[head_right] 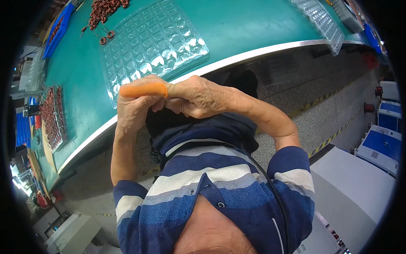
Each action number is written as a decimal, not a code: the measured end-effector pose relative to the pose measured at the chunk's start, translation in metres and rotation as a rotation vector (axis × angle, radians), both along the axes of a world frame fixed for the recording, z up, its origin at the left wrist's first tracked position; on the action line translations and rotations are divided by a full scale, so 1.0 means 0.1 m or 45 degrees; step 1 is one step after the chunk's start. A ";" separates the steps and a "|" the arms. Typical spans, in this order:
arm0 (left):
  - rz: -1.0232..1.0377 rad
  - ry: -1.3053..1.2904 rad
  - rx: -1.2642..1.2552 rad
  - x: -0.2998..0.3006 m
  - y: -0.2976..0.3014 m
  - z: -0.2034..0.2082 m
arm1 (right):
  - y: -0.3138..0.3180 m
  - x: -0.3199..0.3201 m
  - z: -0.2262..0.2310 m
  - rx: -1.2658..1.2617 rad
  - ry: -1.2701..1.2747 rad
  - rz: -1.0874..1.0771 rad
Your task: Manually inspect, untangle, and place toroidal electronic coils into a plastic sorting tray at a workbench.
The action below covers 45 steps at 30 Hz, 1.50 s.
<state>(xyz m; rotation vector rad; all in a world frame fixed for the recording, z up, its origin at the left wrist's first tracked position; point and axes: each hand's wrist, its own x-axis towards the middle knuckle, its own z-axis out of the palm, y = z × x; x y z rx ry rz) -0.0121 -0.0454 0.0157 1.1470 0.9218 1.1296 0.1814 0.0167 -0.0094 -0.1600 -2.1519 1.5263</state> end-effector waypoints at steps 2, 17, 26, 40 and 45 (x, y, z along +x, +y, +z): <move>-0.065 0.114 0.064 -0.01 -0.01 0.06 | -0.02 -0.01 -0.03 0.013 0.052 0.013; -0.062 -0.003 0.111 0.22 -0.07 -0.11 | -0.28 0.14 0.08 -0.550 -0.018 0.193; 0.449 -0.383 -0.040 0.54 0.02 -0.11 | -0.22 -0.09 -0.25 0.661 -0.200 -0.571; 0.918 0.407 0.627 0.53 0.09 -0.43 | 0.18 0.09 0.04 1.293 -0.620 -0.880; 0.737 1.104 0.917 0.57 0.22 -0.10 | 0.19 0.12 -0.04 1.340 -0.665 -0.843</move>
